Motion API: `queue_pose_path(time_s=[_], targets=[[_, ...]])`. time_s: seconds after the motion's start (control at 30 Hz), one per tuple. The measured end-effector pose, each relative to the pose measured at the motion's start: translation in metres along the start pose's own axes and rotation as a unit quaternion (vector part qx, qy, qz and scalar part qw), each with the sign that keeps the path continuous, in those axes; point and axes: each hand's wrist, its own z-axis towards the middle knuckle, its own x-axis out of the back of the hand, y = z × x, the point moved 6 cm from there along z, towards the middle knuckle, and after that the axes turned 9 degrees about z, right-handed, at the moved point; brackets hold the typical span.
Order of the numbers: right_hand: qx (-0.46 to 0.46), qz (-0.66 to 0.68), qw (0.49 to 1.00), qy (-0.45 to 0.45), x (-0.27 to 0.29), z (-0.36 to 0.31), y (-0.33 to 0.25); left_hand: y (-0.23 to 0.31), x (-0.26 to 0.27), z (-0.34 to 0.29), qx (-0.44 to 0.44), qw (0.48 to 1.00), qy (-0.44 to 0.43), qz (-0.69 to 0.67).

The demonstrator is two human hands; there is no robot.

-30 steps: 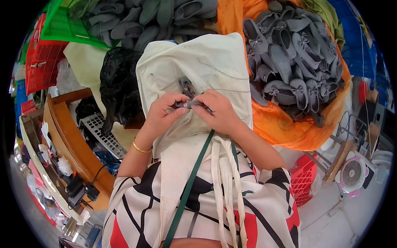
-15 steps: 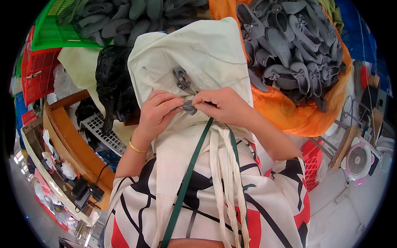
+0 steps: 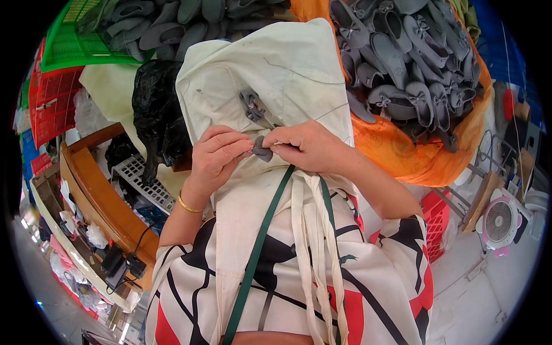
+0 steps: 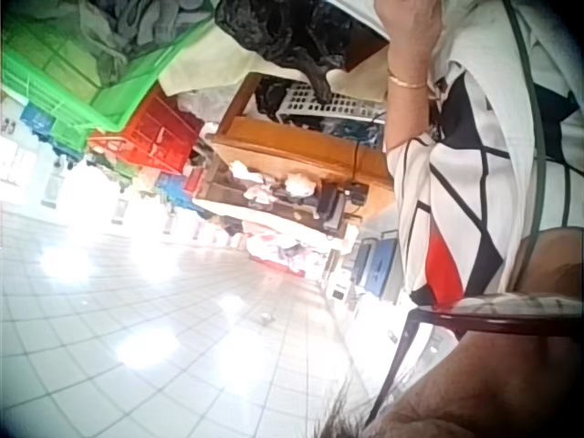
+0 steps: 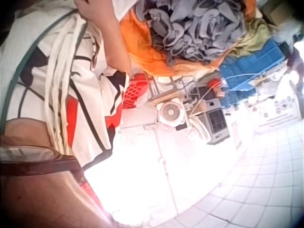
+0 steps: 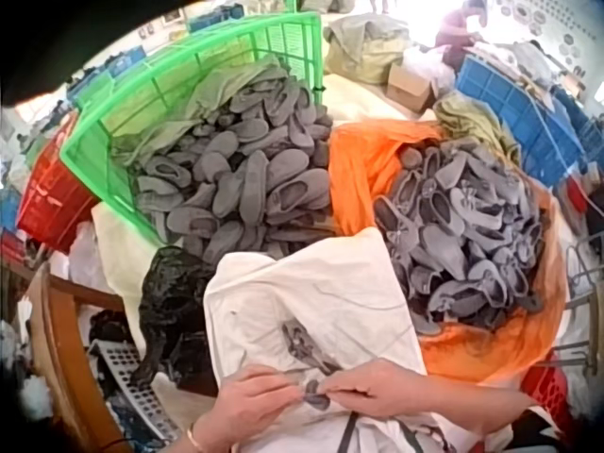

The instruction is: The person sews a decorative bow onto the front of a grey slip-on shoe using a needle and thread. They repeatedly pull the thread through the fabric, tie knots, and adjust the bow's position. The person handles multiple shoes from a nearby pile, working on them one at a time.

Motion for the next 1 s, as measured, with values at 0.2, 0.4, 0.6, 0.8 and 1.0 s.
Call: queue_pose_path(time_s=[0.2, 0.4, 0.6, 0.8, 1.0], targets=[[0.019, 0.008, 1.000, -0.012, 0.000, 0.000, 0.002, -0.001, 0.000, -0.002, 0.011, 1.000, -0.002, -0.008], [0.010, 0.075, 0.997, -0.021, -0.006, 0.000, 0.014, -0.004, -0.004, -0.007, 0.046, 0.996, -0.007, -0.070], [-0.034, 0.129, 0.991, -0.032, -0.019, -0.002, 0.025, -0.006, -0.010, -0.014, 0.088, 0.985, 0.012, -0.145], [-0.075, 0.184, 0.979, -0.045, -0.028, -0.005, 0.023, -0.006, -0.012, -0.017, 0.126, 0.978, -0.020, -0.163], [-0.137, 0.268, 0.953, -0.045, -0.032, -0.005, 0.033, -0.005, -0.015, -0.017, 0.137, 0.975, -0.037, -0.171]])
